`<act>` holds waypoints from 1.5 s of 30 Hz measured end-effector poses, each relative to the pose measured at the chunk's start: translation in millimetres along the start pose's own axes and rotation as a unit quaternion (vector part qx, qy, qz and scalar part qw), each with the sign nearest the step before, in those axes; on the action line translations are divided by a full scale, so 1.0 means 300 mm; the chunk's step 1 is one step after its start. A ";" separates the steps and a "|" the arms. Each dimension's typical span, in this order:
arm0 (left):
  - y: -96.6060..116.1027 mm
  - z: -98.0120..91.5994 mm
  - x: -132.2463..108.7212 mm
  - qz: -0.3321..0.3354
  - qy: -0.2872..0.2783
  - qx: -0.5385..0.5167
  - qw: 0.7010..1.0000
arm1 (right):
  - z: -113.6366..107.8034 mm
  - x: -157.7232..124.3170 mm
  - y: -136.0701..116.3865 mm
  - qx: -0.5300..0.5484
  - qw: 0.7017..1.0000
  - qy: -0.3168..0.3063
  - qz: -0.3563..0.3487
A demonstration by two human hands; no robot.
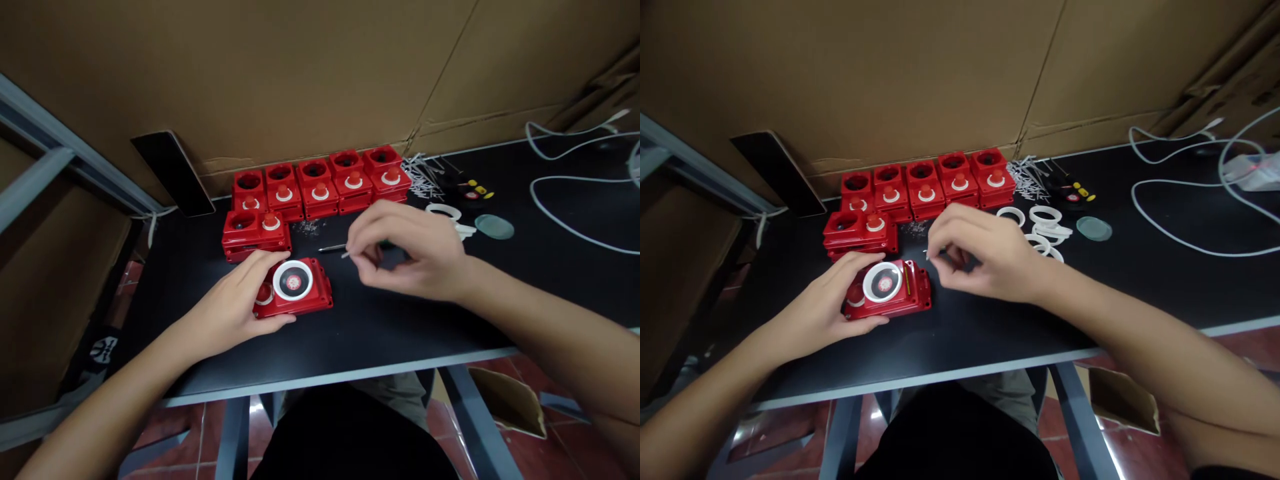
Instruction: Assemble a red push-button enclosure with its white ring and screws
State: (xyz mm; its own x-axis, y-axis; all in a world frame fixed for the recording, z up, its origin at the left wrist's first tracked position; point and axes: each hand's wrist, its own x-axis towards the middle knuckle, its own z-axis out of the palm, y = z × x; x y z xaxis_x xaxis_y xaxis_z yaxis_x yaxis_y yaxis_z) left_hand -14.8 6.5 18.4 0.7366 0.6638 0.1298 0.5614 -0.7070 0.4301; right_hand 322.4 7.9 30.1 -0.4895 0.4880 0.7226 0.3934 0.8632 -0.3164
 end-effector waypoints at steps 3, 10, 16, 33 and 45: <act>0.003 0.004 0.004 0.008 0.001 -0.005 1.000 | 0.017 -0.010 -0.056 0.035 0.999 -0.005 -0.032; 0.006 0.009 0.010 0.016 0.002 -0.020 1.000 | 0.056 -0.030 -0.069 0.051 0.995 -0.054 -0.062; 0.007 0.013 0.013 0.021 0.007 -0.018 1.000 | 0.098 -0.045 -0.036 0.077 0.988 -0.115 -0.062; 0.022 -0.007 0.023 0.006 -0.010 -0.034 0.999 | 0.037 -0.018 -0.003 0.137 0.975 -0.170 -0.032; 0.015 -0.023 0.014 -0.002 -0.015 -0.008 1.000 | -0.102 -0.112 0.270 -0.131 0.941 -0.298 0.091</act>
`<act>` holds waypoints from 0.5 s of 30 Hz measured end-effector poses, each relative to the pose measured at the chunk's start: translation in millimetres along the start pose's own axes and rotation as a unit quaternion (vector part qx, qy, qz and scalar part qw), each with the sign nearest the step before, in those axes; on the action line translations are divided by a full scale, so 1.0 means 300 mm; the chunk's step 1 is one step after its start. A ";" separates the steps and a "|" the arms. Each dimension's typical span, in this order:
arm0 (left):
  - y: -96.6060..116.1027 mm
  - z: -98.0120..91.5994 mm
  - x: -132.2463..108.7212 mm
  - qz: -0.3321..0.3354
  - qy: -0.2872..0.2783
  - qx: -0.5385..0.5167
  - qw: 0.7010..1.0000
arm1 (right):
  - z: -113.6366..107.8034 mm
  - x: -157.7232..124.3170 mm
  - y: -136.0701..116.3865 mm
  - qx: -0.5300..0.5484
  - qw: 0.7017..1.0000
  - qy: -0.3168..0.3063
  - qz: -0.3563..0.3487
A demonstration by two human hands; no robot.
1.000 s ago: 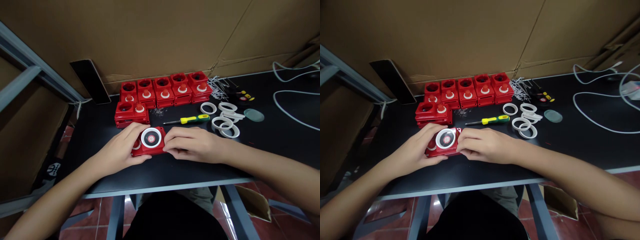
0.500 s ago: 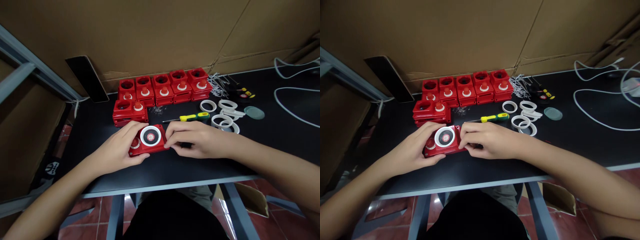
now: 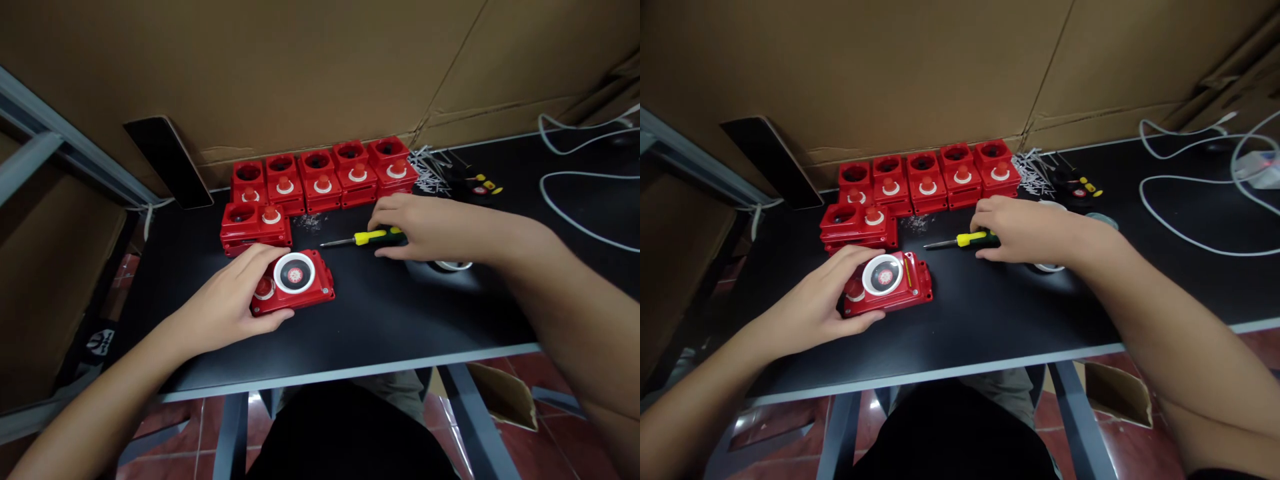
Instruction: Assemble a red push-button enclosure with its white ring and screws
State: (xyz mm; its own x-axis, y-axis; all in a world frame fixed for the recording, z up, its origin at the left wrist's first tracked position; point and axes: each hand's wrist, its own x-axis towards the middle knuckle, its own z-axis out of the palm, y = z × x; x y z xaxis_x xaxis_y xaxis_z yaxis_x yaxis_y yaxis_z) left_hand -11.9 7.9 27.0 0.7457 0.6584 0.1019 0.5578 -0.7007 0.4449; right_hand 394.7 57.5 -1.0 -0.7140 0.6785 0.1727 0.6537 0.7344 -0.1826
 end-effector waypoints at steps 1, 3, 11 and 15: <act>-0.001 -0.001 -0.001 0.000 0.001 0.003 1.000 | -0.002 0.003 0.005 0.005 1.000 -0.005 0.000; 0.000 -0.004 -0.004 -0.001 0.004 0.007 1.000 | -0.023 0.010 -0.001 0.014 1.000 -0.010 0.002; 0.020 -0.005 0.004 0.002 0.021 -0.005 1.000 | -0.161 0.021 -0.096 0.179 0.970 0.163 0.018; 0.018 0.006 0.011 0.013 0.036 -0.022 0.999 | -0.151 0.037 -0.166 0.388 0.869 0.298 0.068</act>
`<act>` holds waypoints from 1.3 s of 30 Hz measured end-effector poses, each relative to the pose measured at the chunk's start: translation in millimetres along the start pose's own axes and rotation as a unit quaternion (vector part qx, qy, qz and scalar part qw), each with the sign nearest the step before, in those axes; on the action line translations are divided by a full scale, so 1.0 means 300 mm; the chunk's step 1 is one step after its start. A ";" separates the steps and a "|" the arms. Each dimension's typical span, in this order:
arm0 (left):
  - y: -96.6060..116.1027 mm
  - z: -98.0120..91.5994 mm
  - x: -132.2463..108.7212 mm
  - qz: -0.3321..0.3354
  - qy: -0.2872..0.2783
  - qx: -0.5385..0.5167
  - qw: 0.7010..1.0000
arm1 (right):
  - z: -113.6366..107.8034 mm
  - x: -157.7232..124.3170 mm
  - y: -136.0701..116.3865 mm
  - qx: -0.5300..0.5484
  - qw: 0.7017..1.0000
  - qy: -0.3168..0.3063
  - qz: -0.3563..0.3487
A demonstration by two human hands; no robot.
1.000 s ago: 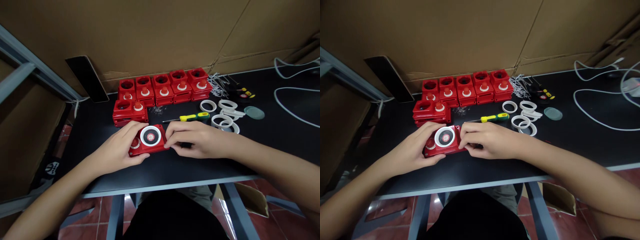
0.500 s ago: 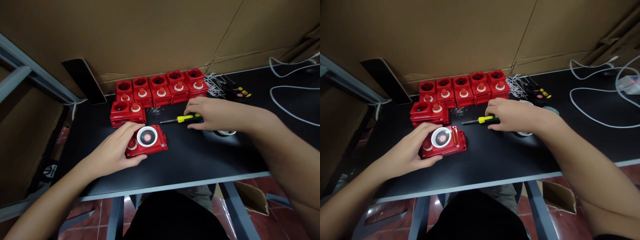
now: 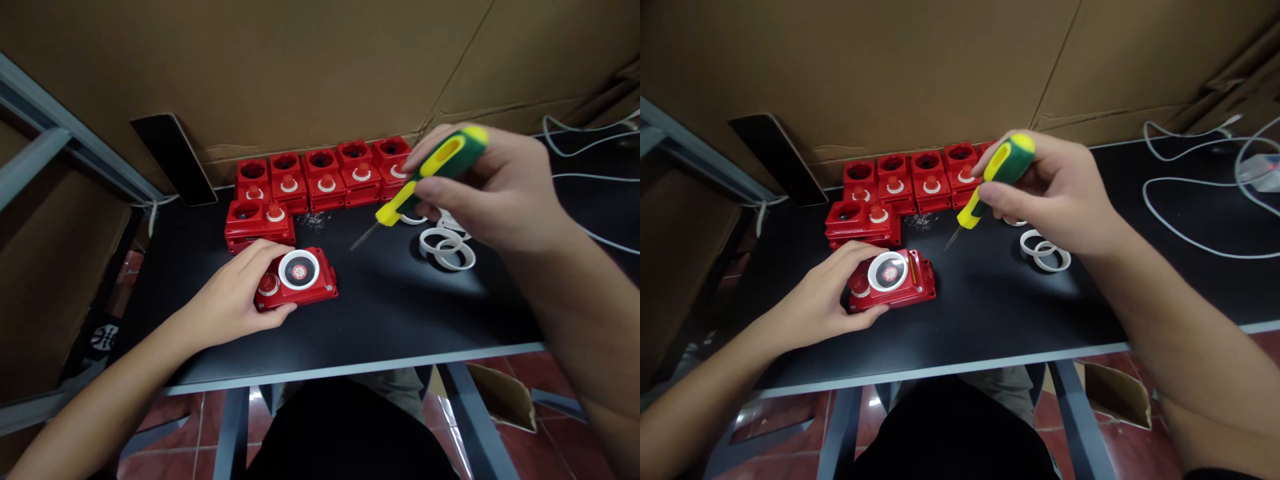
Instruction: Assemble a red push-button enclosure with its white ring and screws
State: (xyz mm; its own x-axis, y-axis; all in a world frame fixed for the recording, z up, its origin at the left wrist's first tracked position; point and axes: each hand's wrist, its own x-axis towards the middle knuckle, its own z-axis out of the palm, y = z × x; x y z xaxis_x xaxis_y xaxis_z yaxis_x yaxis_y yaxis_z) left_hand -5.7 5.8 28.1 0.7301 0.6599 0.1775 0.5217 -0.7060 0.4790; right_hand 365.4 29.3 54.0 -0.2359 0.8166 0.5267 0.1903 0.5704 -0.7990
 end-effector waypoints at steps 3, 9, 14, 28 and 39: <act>-0.010 0.012 0.003 0.011 0.017 -0.006 1.000 | 0.058 -0.016 -0.007 0.135 0.990 0.021 0.042; -0.019 0.040 0.018 -0.012 0.032 -0.007 0.999 | 0.154 -0.061 -0.039 0.142 0.989 0.033 -0.019; -0.012 0.043 0.030 -0.026 0.025 0.002 0.999 | 0.188 -0.091 -0.085 0.066 0.996 0.002 -0.059; 0.013 0.010 0.039 -0.045 -0.010 -0.010 0.999 | 0.191 -0.090 -0.089 0.039 0.997 -0.035 -0.063; 0.007 0.016 0.042 -0.042 -0.001 -0.016 0.999 | 0.178 -0.070 -0.120 0.055 0.995 -0.076 -0.029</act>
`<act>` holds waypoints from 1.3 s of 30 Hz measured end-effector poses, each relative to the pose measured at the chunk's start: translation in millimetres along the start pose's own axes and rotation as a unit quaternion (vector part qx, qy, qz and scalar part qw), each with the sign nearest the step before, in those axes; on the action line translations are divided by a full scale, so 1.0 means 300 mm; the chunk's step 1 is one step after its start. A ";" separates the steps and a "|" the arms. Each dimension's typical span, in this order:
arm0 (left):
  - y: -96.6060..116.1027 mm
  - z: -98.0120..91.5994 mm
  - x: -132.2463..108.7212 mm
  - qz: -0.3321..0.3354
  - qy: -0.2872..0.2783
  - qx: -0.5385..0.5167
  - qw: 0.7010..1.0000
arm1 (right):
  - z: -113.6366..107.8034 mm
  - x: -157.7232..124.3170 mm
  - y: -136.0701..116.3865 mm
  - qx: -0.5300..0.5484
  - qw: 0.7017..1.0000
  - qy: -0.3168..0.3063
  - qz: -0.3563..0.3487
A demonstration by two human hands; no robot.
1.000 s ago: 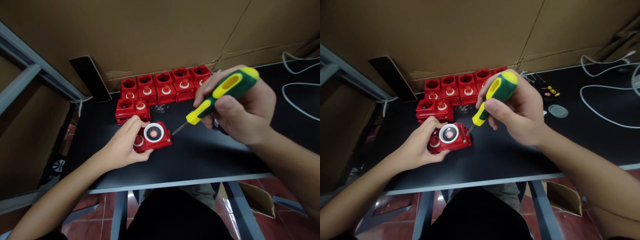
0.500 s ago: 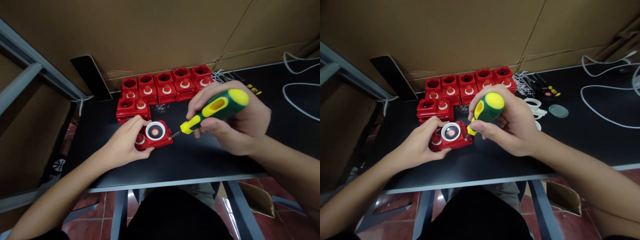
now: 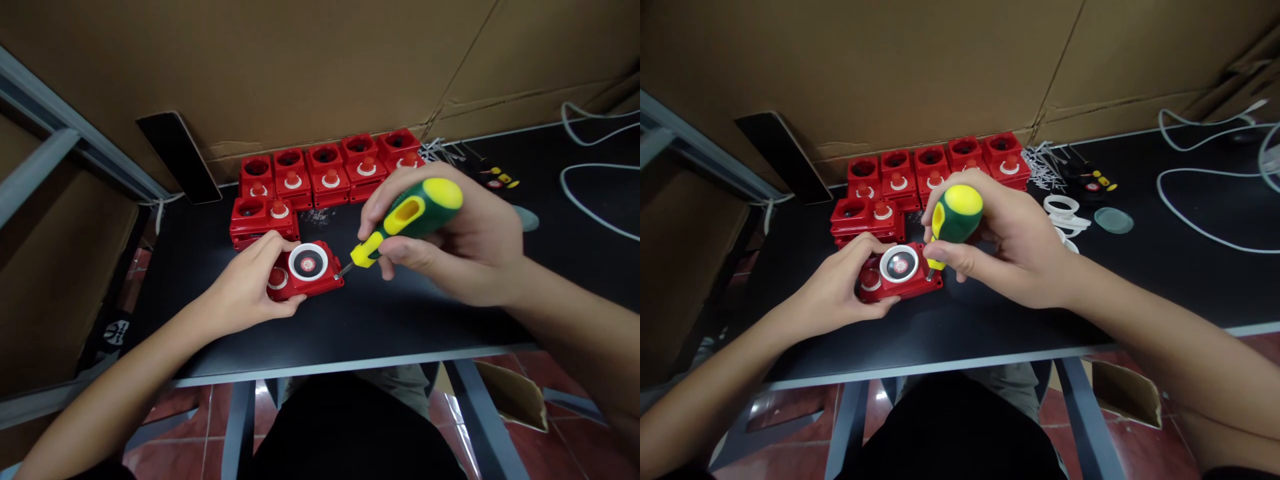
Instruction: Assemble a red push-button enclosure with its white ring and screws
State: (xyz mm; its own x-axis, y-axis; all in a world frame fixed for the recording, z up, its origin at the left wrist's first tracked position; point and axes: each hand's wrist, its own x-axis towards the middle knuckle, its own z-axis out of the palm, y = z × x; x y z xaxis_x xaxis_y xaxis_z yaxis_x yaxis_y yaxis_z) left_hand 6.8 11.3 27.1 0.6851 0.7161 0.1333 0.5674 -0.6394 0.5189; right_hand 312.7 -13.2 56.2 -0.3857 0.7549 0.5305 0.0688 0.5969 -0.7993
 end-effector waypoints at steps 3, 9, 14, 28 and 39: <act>-0.001 -0.001 0.000 0.000 0.000 -0.003 1.000 | -0.003 -0.002 -0.009 -0.032 0.999 -0.011 -0.017; -0.004 -0.005 -0.001 -0.004 -0.006 -0.003 1.000 | 0.035 -0.015 -0.004 -0.112 0.993 0.031 -0.003; -0.009 -0.003 0.000 -0.003 -0.002 -0.009 1.000 | 0.024 0.027 -0.042 -0.196 0.980 0.012 0.019; -0.017 0.004 -0.014 -0.008 0.011 -0.027 1.000 | -0.093 0.183 -0.175 -0.239 0.966 -0.095 0.040; -0.045 0.001 -0.005 0.018 0.017 -0.026 0.999 | -0.115 0.236 -0.213 -0.309 0.919 -0.243 -0.010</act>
State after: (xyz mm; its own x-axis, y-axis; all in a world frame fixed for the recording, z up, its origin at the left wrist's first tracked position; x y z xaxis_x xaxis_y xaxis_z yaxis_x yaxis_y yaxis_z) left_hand -1.8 18.8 19.5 0.6873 0.7034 0.1810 0.5183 -0.6496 0.5563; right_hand 312.7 11.4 154.4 -0.7482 0.6207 0.2343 0.5087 0.7635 -0.3979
